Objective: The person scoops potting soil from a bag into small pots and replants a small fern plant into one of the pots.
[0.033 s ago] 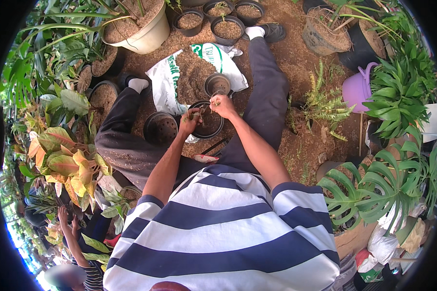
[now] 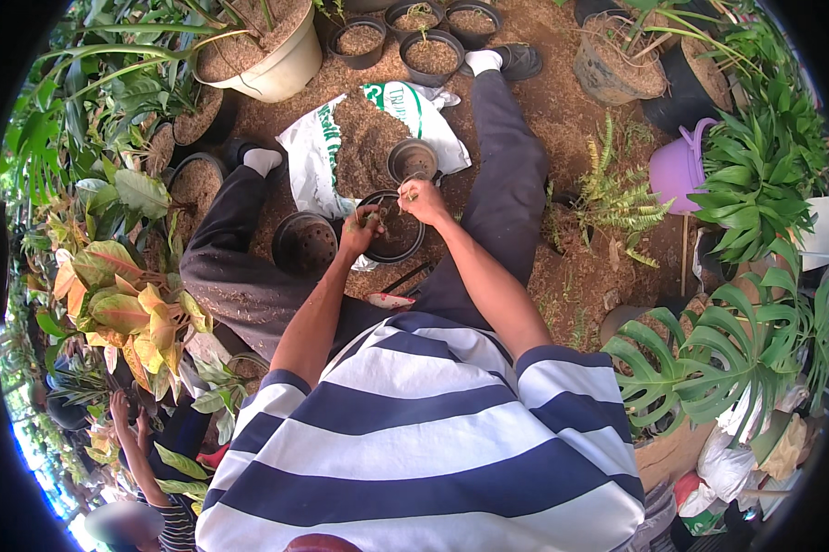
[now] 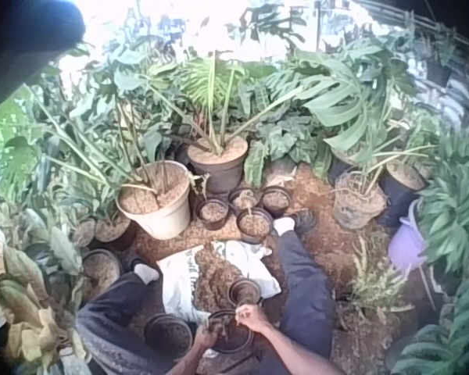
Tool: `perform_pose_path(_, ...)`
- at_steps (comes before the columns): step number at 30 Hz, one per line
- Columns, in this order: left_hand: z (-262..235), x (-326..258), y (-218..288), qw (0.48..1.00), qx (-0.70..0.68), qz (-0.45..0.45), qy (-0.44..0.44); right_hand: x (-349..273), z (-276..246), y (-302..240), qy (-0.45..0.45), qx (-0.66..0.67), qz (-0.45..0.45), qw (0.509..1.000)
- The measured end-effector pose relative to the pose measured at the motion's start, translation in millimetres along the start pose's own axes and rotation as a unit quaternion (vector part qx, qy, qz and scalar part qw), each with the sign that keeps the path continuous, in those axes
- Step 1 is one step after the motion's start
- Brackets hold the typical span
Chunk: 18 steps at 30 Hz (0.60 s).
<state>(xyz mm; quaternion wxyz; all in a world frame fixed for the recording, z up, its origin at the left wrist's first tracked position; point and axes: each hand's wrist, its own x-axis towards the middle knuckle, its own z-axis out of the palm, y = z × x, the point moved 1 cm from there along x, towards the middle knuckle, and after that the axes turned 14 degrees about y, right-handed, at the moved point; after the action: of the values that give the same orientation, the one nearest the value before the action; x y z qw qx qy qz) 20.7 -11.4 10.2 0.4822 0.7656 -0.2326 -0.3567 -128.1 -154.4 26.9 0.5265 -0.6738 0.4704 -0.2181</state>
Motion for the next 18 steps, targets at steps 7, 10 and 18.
perform_pose_path(7, -3, 8, -20, 0.992, 0.116, -0.045, -0.022, 1, 4, 5, -0.008, -0.072, -0.037, 0.997)
perform_pose_path(10, -6, 10, -38, 0.982, 0.184, -0.005, -0.031, -2, 5, -3, -0.023, -0.080, -0.017, 0.996)
perform_pose_path(18, -2, 4, -24, 0.956, 0.270, 0.093, -0.064, -3, 7, 6, -0.087, -0.092, 0.007, 0.992)
